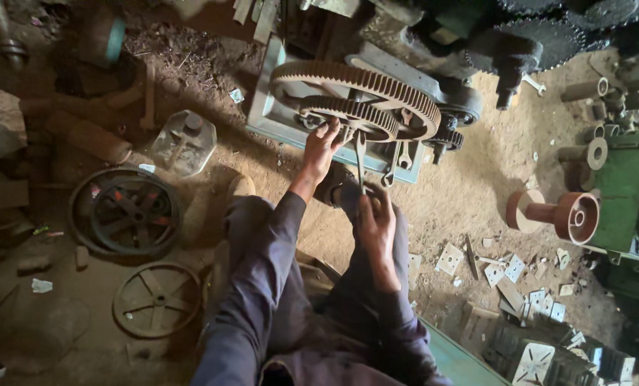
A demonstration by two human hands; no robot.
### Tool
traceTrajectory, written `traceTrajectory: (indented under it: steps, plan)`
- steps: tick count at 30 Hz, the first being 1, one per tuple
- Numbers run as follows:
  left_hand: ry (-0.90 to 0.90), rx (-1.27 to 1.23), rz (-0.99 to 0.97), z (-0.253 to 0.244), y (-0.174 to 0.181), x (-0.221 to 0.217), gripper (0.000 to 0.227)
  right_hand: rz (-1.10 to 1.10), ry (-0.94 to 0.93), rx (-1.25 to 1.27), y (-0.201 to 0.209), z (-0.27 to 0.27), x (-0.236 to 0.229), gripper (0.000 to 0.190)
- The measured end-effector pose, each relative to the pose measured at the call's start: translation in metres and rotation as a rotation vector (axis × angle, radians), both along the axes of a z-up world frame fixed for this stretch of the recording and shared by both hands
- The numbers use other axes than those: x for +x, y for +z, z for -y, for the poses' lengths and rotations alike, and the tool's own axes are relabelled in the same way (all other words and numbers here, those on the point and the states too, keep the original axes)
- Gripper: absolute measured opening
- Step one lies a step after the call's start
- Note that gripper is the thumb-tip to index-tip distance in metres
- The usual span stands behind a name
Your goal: The person uses a wrench to tighten a bolt on a gear mechanism of a large machine. They repeatedly adjust the wrench and rotate the gears to align components while working in a cluttered workshop.
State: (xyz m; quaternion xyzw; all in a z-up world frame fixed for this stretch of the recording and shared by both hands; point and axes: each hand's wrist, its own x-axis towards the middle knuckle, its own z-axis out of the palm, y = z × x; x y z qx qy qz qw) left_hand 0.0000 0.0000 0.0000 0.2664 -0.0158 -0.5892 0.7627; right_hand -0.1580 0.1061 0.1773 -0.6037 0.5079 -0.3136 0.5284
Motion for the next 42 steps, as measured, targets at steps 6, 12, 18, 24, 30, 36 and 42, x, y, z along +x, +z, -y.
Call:
traceTrajectory:
  steps: [6,12,18,24,30,36,42]
  plan:
    - [-0.003,0.069,0.0,0.002,0.009,-0.001,0.046,-0.105,-0.053,0.045,0.009,0.019,0.029,0.028]
    - [-0.013,0.059,0.01,0.002,0.009,0.001,0.042,-0.091,-0.009,-0.004,0.012,0.002,0.016,0.031]
    - [-0.012,0.058,-0.011,0.005,0.007,-0.001,0.046,-0.189,-0.087,0.096,0.003,0.03,0.022,0.041]
    - [0.025,0.042,0.015,0.002,0.011,-0.004,0.055,-0.096,-0.101,0.083,0.0,0.017,0.019,0.037]
    - [-0.033,0.141,-0.025,0.006,0.013,-0.002,0.055,-0.074,-0.084,0.101,0.005,0.015,0.021,0.035]
    - [0.08,0.01,-0.104,0.0,0.009,-0.013,0.046,-0.067,-0.159,0.201,0.008,0.015,0.036,0.039]
    - [0.017,0.038,-0.062,0.005,0.001,-0.007,0.041,-0.018,-0.083,0.078,0.008,0.001,0.032,0.038]
